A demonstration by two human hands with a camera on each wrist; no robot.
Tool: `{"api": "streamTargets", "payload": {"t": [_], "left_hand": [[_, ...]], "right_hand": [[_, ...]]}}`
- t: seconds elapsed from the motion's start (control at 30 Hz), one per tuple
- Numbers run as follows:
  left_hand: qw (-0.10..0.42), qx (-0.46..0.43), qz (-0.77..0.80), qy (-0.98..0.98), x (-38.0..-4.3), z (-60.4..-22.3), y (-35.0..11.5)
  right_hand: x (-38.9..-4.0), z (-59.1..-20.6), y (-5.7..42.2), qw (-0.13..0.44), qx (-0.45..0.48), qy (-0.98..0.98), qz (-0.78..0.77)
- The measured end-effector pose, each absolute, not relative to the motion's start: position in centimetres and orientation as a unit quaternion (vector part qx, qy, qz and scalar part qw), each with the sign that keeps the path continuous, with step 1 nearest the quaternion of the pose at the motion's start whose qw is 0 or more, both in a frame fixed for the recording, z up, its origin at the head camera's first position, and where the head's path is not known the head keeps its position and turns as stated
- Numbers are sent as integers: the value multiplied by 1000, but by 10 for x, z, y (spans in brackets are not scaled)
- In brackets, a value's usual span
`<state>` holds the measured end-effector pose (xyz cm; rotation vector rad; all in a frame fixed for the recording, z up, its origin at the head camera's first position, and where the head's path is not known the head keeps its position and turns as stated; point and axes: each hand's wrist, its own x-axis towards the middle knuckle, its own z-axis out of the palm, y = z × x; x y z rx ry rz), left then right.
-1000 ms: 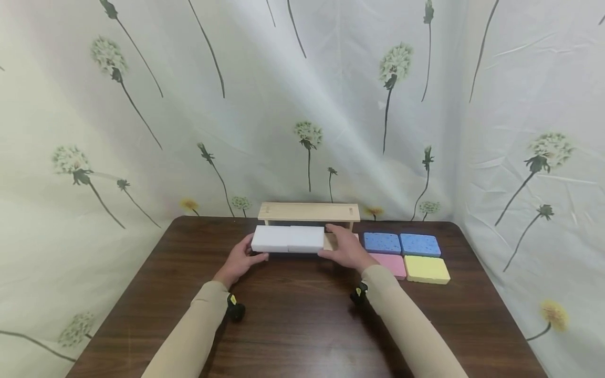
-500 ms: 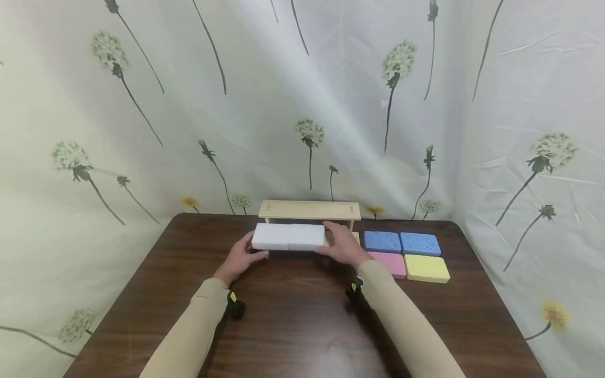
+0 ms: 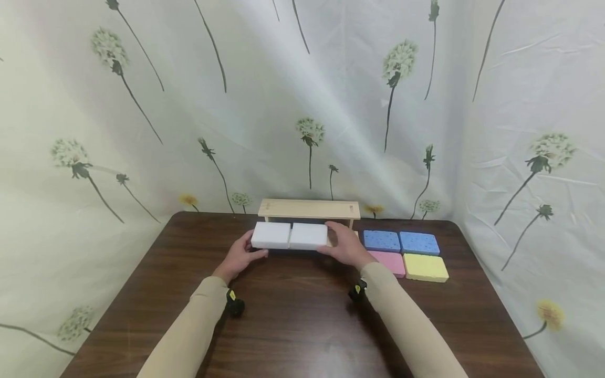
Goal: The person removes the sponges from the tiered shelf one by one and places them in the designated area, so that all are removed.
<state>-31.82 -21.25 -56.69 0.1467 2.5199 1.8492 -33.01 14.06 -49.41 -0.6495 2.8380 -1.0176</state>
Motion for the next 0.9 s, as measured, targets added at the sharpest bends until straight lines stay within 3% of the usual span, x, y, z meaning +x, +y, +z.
{"api": "streamTargets", "payload": {"t": [0.9], "left_hand": [[-4,48,586,809,-318,-567,-213]], "right_hand": [[-301,-485,182,18,-187,913,-362]]}}
